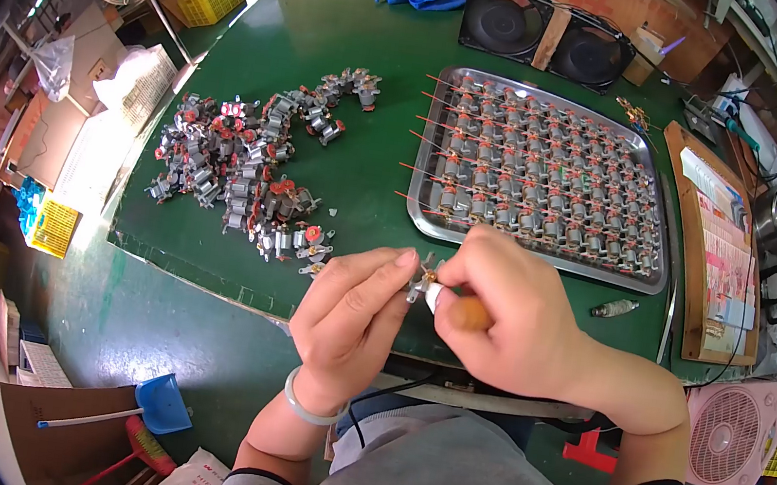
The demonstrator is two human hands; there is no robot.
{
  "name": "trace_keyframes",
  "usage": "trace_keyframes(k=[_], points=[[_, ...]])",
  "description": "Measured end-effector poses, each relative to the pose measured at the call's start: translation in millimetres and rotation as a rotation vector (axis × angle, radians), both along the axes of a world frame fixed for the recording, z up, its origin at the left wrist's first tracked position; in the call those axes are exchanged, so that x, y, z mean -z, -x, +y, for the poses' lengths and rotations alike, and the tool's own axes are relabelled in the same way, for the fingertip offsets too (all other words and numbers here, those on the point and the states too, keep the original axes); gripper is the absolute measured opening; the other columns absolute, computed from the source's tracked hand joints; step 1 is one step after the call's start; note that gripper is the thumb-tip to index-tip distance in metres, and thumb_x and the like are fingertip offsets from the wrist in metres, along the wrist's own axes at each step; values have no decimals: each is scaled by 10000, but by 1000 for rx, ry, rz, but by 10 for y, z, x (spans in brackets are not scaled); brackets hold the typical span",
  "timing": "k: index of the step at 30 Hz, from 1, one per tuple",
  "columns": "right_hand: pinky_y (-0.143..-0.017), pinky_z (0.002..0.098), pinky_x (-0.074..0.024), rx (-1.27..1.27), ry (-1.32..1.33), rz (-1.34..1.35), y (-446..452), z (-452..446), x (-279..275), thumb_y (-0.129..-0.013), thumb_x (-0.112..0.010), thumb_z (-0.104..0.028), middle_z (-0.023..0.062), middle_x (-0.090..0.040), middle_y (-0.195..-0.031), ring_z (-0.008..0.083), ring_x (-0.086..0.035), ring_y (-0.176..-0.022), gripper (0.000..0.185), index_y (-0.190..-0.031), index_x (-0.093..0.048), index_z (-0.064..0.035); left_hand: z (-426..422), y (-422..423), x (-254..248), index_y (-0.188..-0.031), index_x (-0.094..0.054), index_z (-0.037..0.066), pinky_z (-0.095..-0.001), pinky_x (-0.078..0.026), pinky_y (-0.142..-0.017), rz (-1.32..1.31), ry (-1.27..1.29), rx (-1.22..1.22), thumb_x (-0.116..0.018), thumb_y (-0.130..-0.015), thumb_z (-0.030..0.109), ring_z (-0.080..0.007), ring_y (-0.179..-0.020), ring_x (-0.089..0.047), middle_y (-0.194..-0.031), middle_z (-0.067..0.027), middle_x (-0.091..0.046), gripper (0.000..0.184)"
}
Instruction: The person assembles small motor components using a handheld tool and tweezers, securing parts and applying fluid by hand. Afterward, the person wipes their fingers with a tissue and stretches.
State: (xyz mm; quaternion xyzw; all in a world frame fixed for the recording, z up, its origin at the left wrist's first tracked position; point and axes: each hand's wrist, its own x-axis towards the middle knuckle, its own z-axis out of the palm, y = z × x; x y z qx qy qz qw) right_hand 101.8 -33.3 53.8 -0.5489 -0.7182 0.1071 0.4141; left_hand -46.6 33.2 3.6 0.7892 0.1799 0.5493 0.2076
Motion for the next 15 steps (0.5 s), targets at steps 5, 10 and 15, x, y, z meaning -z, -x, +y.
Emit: trace_keyframes(k=[5, 10, 15], points=[[-573, 347, -422, -77, 200, 246, -129, 15, 50, -712, -628, -53, 102, -524, -773, 261, -537, -639, 211, -871, -492, -23, -7, -66, 15, -999, -609, -32, -269, -484, -695, 29, 53, -60, -626, -687, -112, -219, -793, -602, -909, -141, -617, 322], [-606, 350, -438, -133, 217, -175, -379, -113, 126, -720, -636, -81, 86, -541, -869, 273, -563, -669, 339, -1027, -492, -69, -65, 50, 32, -1217, -390, -51, -262, -489, -739, -265, 716, 227, -546, -832, -39, -148, -914, -561, -1012, -114, -546, 416], [-566, 303, -397, -220, 166, -671, -390, -253, 343, -747, -620, -182, 61, -541, -912, 187, -577, -623, 429, -1133, -470, -71, -31, 180, -14, -1124, -422, 3, -275, -505, -715, -466, 918, 382, -492, -894, 83, -174, -831, -598, -989, -172, -569, 253]])
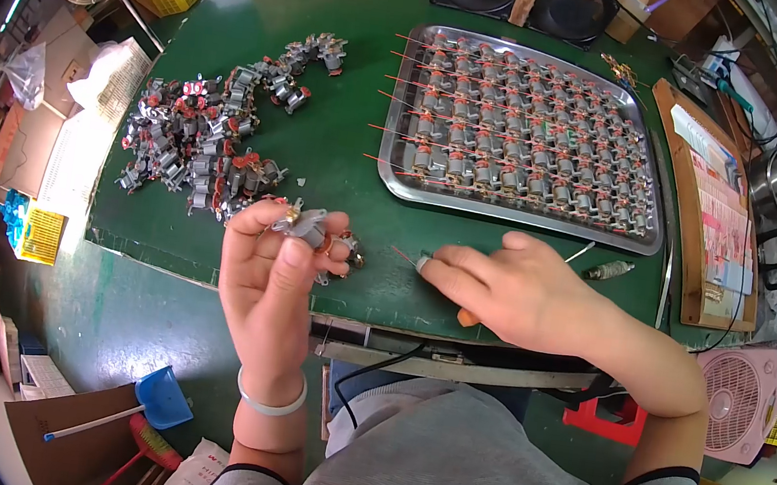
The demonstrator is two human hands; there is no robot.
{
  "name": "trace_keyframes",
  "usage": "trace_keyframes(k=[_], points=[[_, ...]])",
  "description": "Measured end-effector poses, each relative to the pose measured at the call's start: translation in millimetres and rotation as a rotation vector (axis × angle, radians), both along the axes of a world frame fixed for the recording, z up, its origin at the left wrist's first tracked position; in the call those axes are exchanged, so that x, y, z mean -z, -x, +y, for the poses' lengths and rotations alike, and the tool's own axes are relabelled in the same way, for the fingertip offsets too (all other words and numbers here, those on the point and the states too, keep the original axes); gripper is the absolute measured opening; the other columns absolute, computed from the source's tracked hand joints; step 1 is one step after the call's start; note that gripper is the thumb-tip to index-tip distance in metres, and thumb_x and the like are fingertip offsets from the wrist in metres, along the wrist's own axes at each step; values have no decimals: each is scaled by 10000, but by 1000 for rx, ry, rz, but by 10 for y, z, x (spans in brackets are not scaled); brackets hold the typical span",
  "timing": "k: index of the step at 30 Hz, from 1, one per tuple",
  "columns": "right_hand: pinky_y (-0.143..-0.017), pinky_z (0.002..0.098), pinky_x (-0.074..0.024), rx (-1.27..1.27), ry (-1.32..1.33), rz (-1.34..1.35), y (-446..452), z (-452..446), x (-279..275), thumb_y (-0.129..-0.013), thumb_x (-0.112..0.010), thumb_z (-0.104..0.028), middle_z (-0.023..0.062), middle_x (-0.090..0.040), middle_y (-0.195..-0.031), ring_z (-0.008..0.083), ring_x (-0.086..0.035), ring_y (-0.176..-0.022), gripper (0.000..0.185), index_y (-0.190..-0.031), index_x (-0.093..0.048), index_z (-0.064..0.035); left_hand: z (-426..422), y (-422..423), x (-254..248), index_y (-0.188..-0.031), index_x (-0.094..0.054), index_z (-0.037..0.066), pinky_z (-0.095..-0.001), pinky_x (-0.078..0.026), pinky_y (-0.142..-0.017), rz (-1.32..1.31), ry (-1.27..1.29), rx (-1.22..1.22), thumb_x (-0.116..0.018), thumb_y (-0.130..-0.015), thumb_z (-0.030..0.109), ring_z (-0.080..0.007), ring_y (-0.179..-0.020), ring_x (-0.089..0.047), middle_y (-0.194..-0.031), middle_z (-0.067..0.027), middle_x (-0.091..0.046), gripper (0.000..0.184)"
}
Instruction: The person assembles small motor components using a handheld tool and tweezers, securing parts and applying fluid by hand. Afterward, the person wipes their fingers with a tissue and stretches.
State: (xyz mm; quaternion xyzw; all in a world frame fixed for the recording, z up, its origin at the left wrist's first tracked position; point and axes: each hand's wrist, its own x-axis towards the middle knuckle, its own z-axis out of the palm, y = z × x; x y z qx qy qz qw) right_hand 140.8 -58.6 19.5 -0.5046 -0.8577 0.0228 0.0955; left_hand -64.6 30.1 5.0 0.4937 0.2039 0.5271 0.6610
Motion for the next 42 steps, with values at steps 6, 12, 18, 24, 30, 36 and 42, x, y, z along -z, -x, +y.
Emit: trace_keyframes(k=[6, 12, 18, 24, 30, 36, 42], points=[[-569, 268, -373, 29, 4, 151, -42, 30, -12, -671, -677, -117, 44, -584, -915, 121, -534, -622, 527, -1153, -469, -76, -12, -64, -17, -1042, -459, -33, -302, -538, -690, -19, 23, -25, -498, -887, 56, -237, -794, -631, -999, -204, -575, 183], [-511, 165, -354, 388, 327, 1218, -48, -34, -302, -746, -582, -34, 45, -594, -973, -7, -459, -605, 448, -1169, -433, -27, -157, -226, -16, -970, -510, -59, -290, -538, -699, 96, -42, 160, -541, -843, -20, -208, -804, -625, -945, -151, -576, 136], [-510, 173, -383, 525, 561, 1451, -33, -48, -454, -761, -608, -88, 51, -605, -927, 33, -490, -640, 445, -1153, -425, 19, -177, -406, -75, -922, -523, -55, -278, -558, -619, 135, -21, 212, -588, -829, 56, -211, -717, -643, -860, -142, -597, 158], [-427, 169, -349, 502, 506, 1459, -16, -41, -383, -772, -625, -113, 44, -610, -914, 28, -462, -564, 443, -1148, -423, 5, -152, -440, -113, -953, -513, -61, -268, -552, -672, 109, 78, 340, -565, -831, -21, -201, -781, -633, -887, -117, -591, 139], [-408, 154, -331, 451, 452, 1663, 41, -54, -268, -815, -629, -138, 41, -612, -918, 14, -484, -596, 401, -1140, -427, -16, -144, -487, -122, -960, -506, -54, -277, -557, -667, 75, 134, 325, -561, -837, -12, -218, -774, -638, -870, -136, -602, 141], [-475, 159, -376, 494, 464, 1599, -3, -72, -283, -809, -633, -115, 31, -609, -899, 20, -505, -646, 369, -1110, -441, -19, -139, -491, -155, -963, -506, -55, -289, -554, -685, 64, 158, 343, -560, -837, -15, -220, -785, -636, -929, -165, -605, 143], [-708, 230, -434, 475, 114, 1434, 47, -97, -149, -789, -619, -36, 53, -599, -864, 70, -537, -792, 297, -1027, -443, -19, -150, -517, -155, -991, -483, -54, -278, -532, -706, 125, 86, 318, -567, -822, -41, -208, -811, -633, -946, -155, -606, 189]])
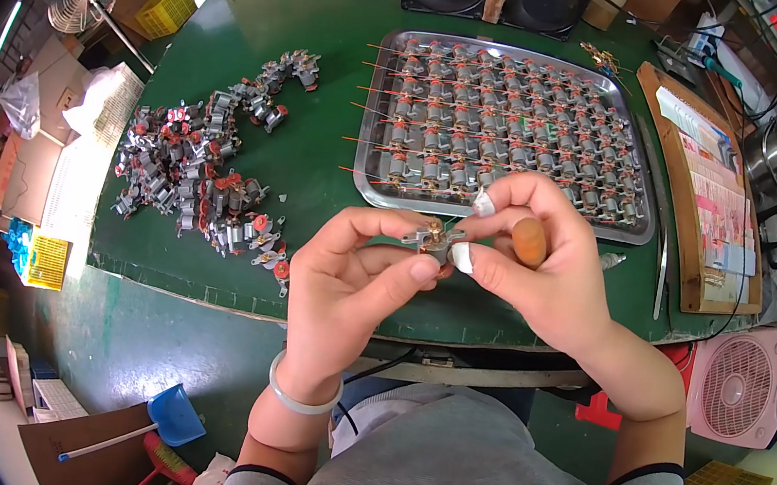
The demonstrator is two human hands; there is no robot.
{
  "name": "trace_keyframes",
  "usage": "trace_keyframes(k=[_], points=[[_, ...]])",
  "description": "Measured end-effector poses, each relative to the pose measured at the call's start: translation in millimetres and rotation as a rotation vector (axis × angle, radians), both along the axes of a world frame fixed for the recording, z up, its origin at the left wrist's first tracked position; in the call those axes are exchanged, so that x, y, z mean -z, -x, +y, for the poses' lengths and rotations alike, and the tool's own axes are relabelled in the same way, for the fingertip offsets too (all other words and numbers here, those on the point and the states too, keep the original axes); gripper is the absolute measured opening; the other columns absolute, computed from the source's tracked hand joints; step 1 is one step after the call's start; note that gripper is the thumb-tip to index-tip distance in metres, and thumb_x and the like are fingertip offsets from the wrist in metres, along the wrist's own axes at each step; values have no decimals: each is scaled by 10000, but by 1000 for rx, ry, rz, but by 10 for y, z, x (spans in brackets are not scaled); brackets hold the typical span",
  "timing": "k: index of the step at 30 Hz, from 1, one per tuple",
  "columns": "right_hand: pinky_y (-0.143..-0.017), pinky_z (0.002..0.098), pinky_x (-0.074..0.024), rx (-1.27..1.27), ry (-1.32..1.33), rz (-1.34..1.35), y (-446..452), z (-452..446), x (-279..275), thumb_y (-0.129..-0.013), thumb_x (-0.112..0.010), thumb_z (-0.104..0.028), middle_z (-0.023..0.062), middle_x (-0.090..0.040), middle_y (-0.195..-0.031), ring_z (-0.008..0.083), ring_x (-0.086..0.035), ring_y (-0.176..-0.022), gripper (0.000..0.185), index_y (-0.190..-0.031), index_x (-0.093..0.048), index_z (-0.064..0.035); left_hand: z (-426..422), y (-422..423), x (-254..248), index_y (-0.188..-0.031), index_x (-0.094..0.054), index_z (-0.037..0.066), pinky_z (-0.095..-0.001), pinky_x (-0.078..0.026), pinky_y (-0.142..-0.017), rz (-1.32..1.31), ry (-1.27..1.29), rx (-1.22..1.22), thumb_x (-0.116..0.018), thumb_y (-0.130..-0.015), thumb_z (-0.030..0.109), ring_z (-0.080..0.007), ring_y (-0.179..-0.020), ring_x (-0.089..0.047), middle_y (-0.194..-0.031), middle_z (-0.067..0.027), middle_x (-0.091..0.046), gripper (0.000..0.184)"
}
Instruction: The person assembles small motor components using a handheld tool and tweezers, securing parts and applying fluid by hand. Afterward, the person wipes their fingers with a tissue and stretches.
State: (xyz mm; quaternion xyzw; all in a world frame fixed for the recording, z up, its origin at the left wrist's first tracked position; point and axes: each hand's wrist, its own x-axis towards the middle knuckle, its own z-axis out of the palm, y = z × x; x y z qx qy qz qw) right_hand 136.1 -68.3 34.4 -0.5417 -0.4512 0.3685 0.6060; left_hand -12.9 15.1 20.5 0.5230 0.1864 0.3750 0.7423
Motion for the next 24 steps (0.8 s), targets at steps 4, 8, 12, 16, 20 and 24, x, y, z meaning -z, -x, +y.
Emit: trace_keyframes(k=[4, 8, 12, 16, 20, 24], points=[[-689, 233, -439, 15, 14, -152, -48, -72, -33, -791, -597, -36, 71, -596, -849, 81, -549, -796, 283, -1025, -440, -6, 14, 29, 43, -996, -479, -52, -261, -532, -672, 37, 21, -20, -575, -811, -35, -209, -793, -637, -946, -168, -607, 209], [-638, 229, -439, 24, 38, -455, -206, -247, -182, -823, -567, -154, 61, -579, -724, 98, -568, -693, 225, -964, -481, -2, 24, 27, 67, -995, -498, -47, -248, -537, -600, 44, 16, -95, -582, -808, 0, -218, -728, -648, -925, -207, -619, 210], [-497, 212, -401, 155, 83, -119, -300, -396, -115, -826, -528, -240, 28, -546, -643, 85, -554, -597, 233, -814, -534, -7, 57, 52, 133, -1114, -469, -57, -265, -535, -698, 22, -3, -41, -566, -811, -58, -215, -808, -635, -933, -157, -605, 318], [-541, 207, -427, 59, 85, 91, -219, -634, -52, -806, -540, -155, 69, -589, -774, 96, -561, -635, 243, -973, -548, 20, 41, 24, 139, -1177, -458, -39, -287, -545, -706, -42, 25, -92, -552, -837, -15, -239, -814, -638, -968, -188, -608, 354], [-623, 277, -480, 19, -76, -490, -64, -670, 122, -713, -595, 31, 142, -619, -883, 189, -596, -706, 364, -1073, -539, 41, -4, -18, 132, -1202, -460, 22, -290, -545, -699, -229, 218, -108, -509, -889, 96, -250, -858, -634, -1042, -185, -591, 325], [-596, 277, -479, 172, -321, -637, 79, -534, 260, -702, -568, 96, 153, -608, -886, 208, -582, -709, 366, -1064, -541, 50, -14, -39, 131, -1219, -450, 58, -269, -529, -712, -331, 391, -106, -485, -908, 152, -238, -920, -614, -1109, -155, -564, 327]])
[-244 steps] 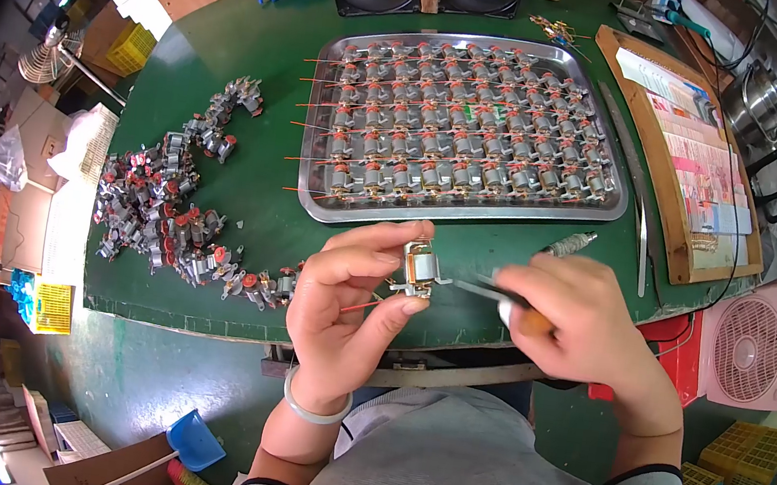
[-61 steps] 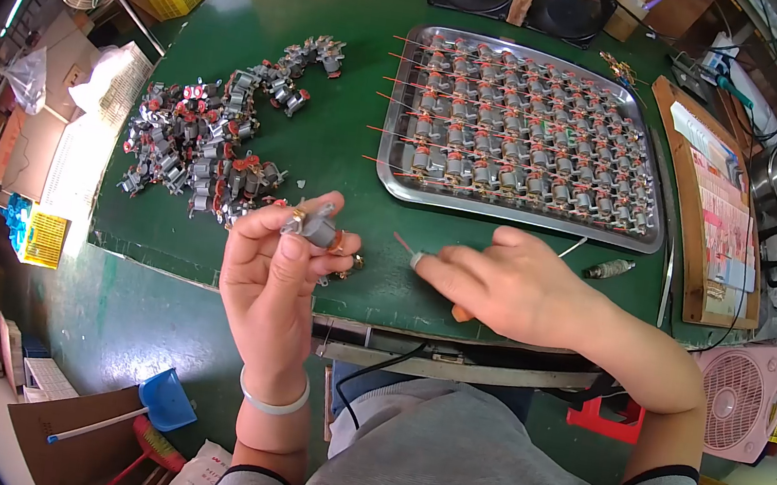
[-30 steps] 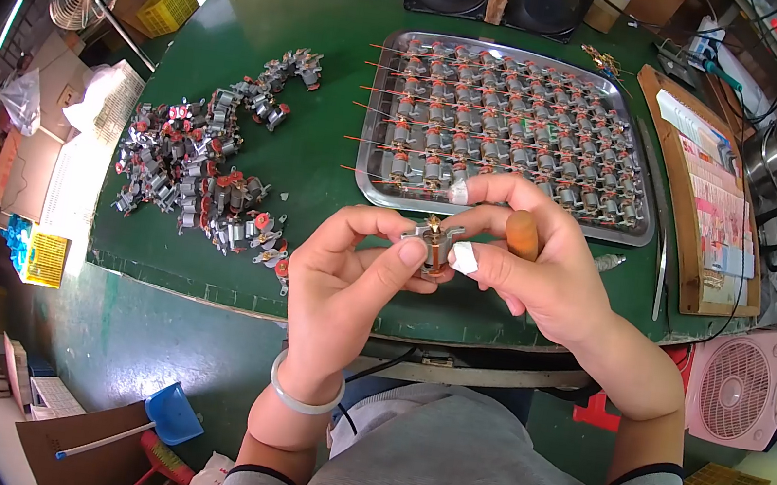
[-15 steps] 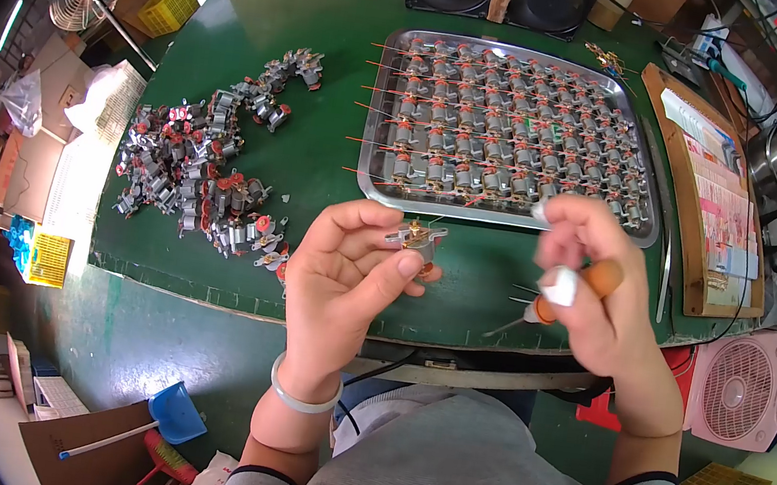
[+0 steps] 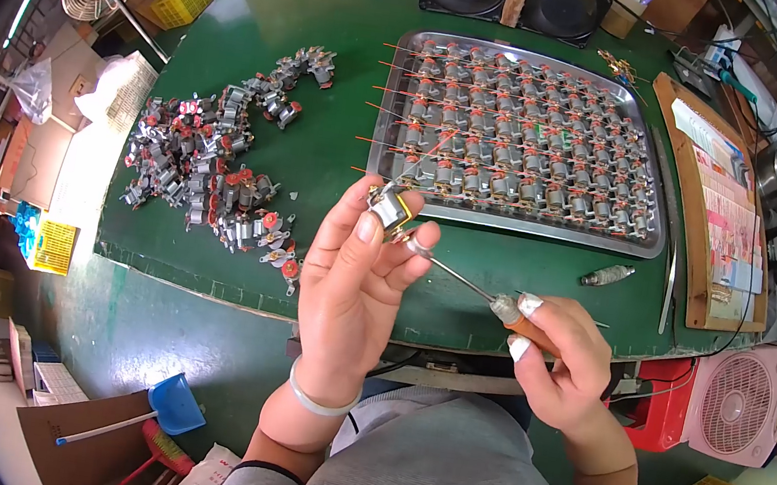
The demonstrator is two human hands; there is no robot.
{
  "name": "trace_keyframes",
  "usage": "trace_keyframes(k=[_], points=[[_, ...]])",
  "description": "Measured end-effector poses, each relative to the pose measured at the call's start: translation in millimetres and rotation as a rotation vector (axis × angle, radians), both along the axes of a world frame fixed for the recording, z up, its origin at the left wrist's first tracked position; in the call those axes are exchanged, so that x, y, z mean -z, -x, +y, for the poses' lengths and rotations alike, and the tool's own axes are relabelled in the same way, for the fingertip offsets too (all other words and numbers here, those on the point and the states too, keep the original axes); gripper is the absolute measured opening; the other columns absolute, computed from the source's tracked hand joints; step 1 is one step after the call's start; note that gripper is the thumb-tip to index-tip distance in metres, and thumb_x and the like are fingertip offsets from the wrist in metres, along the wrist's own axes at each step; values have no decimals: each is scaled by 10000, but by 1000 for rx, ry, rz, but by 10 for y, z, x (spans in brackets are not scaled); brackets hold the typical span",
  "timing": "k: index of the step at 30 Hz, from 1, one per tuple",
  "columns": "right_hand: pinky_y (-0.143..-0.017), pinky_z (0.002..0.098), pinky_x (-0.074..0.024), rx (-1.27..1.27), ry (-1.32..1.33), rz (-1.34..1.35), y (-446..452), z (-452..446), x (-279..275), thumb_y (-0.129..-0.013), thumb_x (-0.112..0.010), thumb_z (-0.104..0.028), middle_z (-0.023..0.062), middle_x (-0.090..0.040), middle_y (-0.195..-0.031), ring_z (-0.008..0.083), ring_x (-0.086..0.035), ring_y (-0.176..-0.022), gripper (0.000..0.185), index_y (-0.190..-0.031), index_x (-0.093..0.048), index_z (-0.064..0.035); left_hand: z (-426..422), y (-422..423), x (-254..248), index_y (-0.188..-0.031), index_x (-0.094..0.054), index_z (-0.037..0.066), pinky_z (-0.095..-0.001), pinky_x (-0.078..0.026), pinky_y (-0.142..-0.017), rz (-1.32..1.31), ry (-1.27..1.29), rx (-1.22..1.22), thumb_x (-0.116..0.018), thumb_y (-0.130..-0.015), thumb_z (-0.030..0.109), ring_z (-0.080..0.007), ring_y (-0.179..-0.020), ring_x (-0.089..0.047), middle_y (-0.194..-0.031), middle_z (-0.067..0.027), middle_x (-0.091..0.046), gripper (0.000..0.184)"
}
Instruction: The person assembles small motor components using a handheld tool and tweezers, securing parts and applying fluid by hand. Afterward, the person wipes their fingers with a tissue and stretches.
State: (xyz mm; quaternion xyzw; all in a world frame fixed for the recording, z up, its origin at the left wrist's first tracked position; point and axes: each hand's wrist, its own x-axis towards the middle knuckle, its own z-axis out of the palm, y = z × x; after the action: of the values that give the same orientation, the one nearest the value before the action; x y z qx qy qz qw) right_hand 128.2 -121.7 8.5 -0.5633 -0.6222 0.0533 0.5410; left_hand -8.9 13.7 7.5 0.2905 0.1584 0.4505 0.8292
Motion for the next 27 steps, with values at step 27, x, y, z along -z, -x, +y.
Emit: trace_keyframes(k=[27], points=[[-513, 220, -410, -21, 346, 601, 143, -64, 99, -925, -414, -156, 113, -562, -841, 127, -489, -523, 286, -1103, -522, 40, -60, -99, 52, -1214, -431, 48, -287, -529, -751, -2, -123, -125, -480, -904, 111, -236, -945, -599, -1133, -161, -544, 320]])
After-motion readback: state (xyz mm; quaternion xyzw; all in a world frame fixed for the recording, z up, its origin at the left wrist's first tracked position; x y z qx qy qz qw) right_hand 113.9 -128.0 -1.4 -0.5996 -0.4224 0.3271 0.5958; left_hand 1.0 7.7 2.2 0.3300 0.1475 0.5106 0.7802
